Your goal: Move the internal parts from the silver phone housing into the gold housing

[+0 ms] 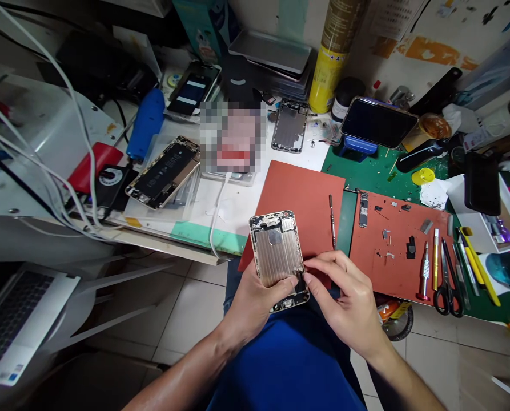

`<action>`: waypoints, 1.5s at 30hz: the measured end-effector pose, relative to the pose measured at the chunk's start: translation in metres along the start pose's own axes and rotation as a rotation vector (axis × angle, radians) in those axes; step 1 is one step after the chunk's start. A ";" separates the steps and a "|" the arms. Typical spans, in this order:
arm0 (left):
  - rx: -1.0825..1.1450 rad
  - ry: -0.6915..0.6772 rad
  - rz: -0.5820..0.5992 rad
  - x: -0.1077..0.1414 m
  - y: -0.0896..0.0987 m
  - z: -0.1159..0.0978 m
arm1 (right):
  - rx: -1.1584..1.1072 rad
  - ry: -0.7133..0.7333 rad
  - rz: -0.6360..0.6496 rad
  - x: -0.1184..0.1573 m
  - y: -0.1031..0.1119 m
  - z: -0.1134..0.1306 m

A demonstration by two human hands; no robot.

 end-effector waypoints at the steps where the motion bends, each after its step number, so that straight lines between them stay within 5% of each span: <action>1: -0.029 -0.004 -0.008 0.000 0.002 0.001 | -0.033 -0.037 -0.012 0.000 0.000 -0.003; 10: -0.159 -0.057 -0.033 0.002 0.007 0.002 | -0.122 -0.171 -0.076 0.003 -0.006 -0.010; 45: -0.103 -0.087 0.004 0.003 0.003 -0.001 | -0.027 -0.095 -0.180 0.004 0.001 0.005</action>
Point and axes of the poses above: each hand's wrist, its own x-axis away from the middle knuckle, its own y-axis out of the back of the hand, z = x × y, the point moved 9 cm from there along -x, towards the middle knuckle, and after that the axes turned 9 degrees about z, right-handed, at the moved point
